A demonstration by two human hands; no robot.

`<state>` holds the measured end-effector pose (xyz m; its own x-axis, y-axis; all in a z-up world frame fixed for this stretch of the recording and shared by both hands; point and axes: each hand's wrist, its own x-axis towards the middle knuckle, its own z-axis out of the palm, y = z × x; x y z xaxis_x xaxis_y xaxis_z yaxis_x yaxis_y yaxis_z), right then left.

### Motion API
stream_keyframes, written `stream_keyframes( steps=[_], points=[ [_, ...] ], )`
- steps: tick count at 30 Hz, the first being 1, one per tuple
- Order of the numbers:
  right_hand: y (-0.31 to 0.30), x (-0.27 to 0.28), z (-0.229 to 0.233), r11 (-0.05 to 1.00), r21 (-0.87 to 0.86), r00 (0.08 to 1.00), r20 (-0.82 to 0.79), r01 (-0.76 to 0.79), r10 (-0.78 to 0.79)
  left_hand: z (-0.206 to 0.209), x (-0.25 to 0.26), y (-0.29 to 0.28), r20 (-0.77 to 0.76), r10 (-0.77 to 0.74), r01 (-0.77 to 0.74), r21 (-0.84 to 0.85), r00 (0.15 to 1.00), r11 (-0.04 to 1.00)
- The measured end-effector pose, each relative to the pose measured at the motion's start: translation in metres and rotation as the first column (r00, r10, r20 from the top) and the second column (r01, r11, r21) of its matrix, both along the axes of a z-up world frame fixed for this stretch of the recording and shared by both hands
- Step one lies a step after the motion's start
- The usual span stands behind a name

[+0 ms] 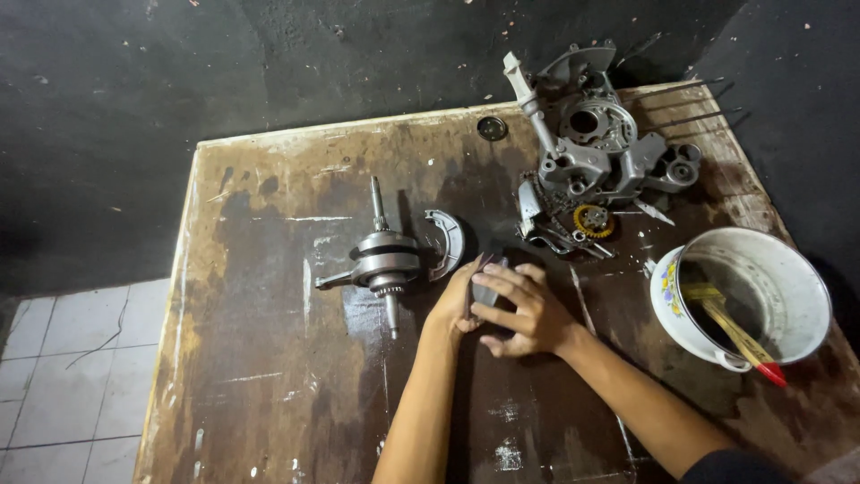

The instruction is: The person cleans a curved metal part by repeatedly dipping a dark cloth into a white bucket of liquid and wiping the object. The person holds the part with one hand while scrubbing it with the other, occasionally turning it over to clean different sides. Other disassembled mechanical components, including a crankshaft and gears, remain on the table.

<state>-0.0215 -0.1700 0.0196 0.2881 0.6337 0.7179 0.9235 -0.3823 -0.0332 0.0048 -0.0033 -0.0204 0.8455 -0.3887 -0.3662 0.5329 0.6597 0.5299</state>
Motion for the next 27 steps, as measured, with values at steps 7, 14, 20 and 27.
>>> stream_keyframes(
  steps=[7,14,20,27],
  points=[
    [0.005,0.002,0.020,0.981,0.195,0.997,-0.076,0.021,-0.006,-0.007,0.002,-0.002,0.050,-0.040,0.042,-0.045,0.998,0.998],
    [0.005,0.003,0.013,0.985,0.170,0.995,-0.101,0.034,-0.017,0.000,-0.002,-0.001,0.094,-0.029,0.034,-0.052,0.995,0.998],
    [0.003,0.007,0.022,0.981,0.155,0.978,-0.191,0.118,-0.088,-0.034,0.005,-0.003,0.121,-0.004,0.030,-0.210,0.993,0.977],
    [0.005,0.009,0.016,0.969,0.220,0.978,-0.195,0.114,-0.071,-0.006,0.001,-0.003,0.050,-0.031,0.037,-0.130,0.998,0.991]
  ],
)
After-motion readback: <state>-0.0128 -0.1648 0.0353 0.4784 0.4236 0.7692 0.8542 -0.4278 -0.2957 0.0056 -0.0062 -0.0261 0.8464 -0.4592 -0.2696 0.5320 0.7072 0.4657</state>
